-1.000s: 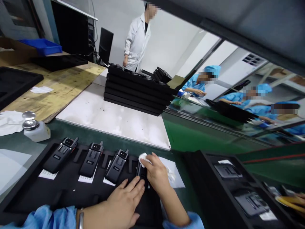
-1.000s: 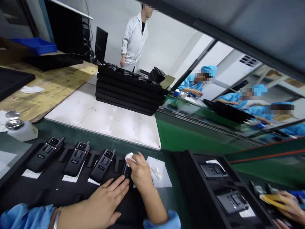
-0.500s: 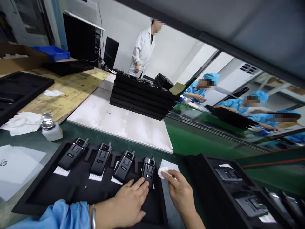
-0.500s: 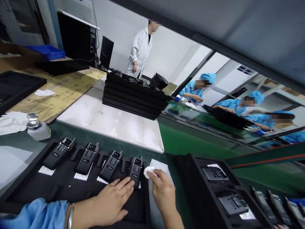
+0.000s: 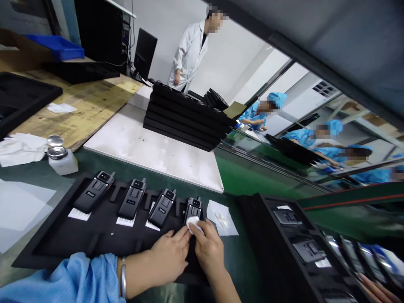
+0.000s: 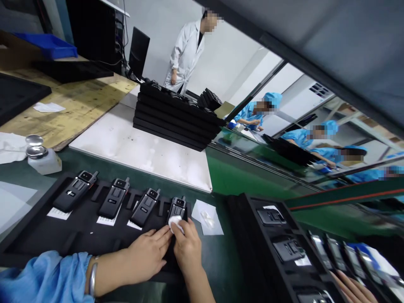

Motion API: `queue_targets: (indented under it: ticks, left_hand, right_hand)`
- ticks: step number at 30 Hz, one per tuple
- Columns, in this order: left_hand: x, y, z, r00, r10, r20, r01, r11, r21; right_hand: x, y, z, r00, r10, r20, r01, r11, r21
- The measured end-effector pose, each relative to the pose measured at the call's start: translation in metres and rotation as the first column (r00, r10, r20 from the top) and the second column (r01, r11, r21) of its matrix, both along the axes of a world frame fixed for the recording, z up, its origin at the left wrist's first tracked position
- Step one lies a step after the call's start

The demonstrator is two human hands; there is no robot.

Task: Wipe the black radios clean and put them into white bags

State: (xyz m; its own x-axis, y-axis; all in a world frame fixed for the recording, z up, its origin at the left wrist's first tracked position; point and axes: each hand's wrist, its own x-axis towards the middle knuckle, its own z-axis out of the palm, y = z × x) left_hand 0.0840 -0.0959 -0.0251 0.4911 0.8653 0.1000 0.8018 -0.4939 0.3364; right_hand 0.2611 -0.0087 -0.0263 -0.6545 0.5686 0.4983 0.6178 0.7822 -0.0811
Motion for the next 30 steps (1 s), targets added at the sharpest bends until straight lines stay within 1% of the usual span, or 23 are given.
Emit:
queue_targets:
  ticks: [3, 8, 10, 13, 14, 16, 19, 21, 22, 24, 26, 27, 28, 30]
  left_hand:
    - [0.000, 0.000, -0.002, 1.000, 0.009, -0.008, -0.009, 1.000, 0.009]
    - [-0.001, -0.001, -0.005, 1.000, -0.018, 0.020, 0.016, 0.999, 0.051]
    - [0.000, 0.000, -0.005, 1.000, -0.014, 0.017, 0.014, 0.999, 0.032]
    - [0.000, 0.000, 0.000, 1.000, -0.006, 0.026, 0.005, 1.000, 0.004]
    - [-0.002, -0.001, 0.002, 0.999, -0.006, 0.034, 0.006, 1.000, 0.004]
    - [-0.009, -0.007, 0.006, 0.999, -0.001, 0.049, 0.000, 1.000, 0.025]
    - [-0.027, -0.022, 0.008, 0.997, 0.053, 0.050, -0.057, 0.996, 0.076]
    - [-0.042, -0.033, 0.006, 0.989, 0.141, 0.030, -0.143, 0.987, 0.075]
    - [-0.049, -0.039, 0.004, 0.981, 0.193, 0.019, -0.194, 0.979, 0.062]
    - [-0.061, -0.047, 0.001, 0.963, 0.269, -0.002, -0.269, 0.963, 0.023]
    - [-0.071, -0.053, -0.001, 0.960, 0.281, -0.014, -0.281, 0.960, -0.008]
    - [-0.074, -0.055, -0.001, 0.961, 0.276, -0.016, -0.277, 0.961, -0.012]
    - [-0.076, -0.056, -0.002, 0.963, 0.267, -0.014, -0.268, 0.963, -0.009]
    - [-0.078, -0.058, -0.003, 0.967, 0.255, 0.008, -0.255, 0.967, 0.017]
  right_hand:
    - [-0.009, 0.005, 0.002, 1.000, 0.017, 0.014, -0.017, 1.000, 0.006]
    - [0.008, -0.004, -0.008, 0.995, -0.075, -0.067, 0.075, 0.997, -0.017]
    - [0.005, -0.005, -0.008, 0.996, -0.065, -0.061, 0.064, 0.998, -0.026]
    - [-0.006, 0.003, -0.001, 1.000, -0.016, -0.022, 0.016, 1.000, -0.012]
    - [-0.008, 0.005, 0.002, 1.000, -0.016, -0.018, 0.015, 1.000, -0.005]
    - [-0.007, 0.002, 0.006, 0.998, -0.054, -0.036, 0.054, 0.999, 0.003]
    - [-0.007, -0.018, 0.006, 0.989, -0.116, -0.092, 0.111, 0.992, -0.056]
    - [-0.024, -0.031, 0.004, 0.986, -0.087, -0.141, 0.070, 0.990, -0.120]
    - [-0.039, -0.035, 0.004, 0.986, -0.049, -0.161, 0.027, 0.991, -0.134]
    - [-0.076, -0.036, 0.005, 0.985, 0.033, -0.168, -0.053, 0.992, -0.118]
    - [-0.109, -0.029, 0.007, 0.989, 0.095, -0.110, -0.104, 0.992, -0.077]
    - [-0.119, -0.026, 0.008, 0.992, 0.107, -0.068, -0.111, 0.992, -0.061]
    - [-0.124, -0.023, 0.009, 0.994, 0.103, -0.029, -0.105, 0.993, -0.047]
    - [-0.121, -0.022, 0.008, 0.998, 0.065, 0.015, -0.065, 0.998, -0.011]
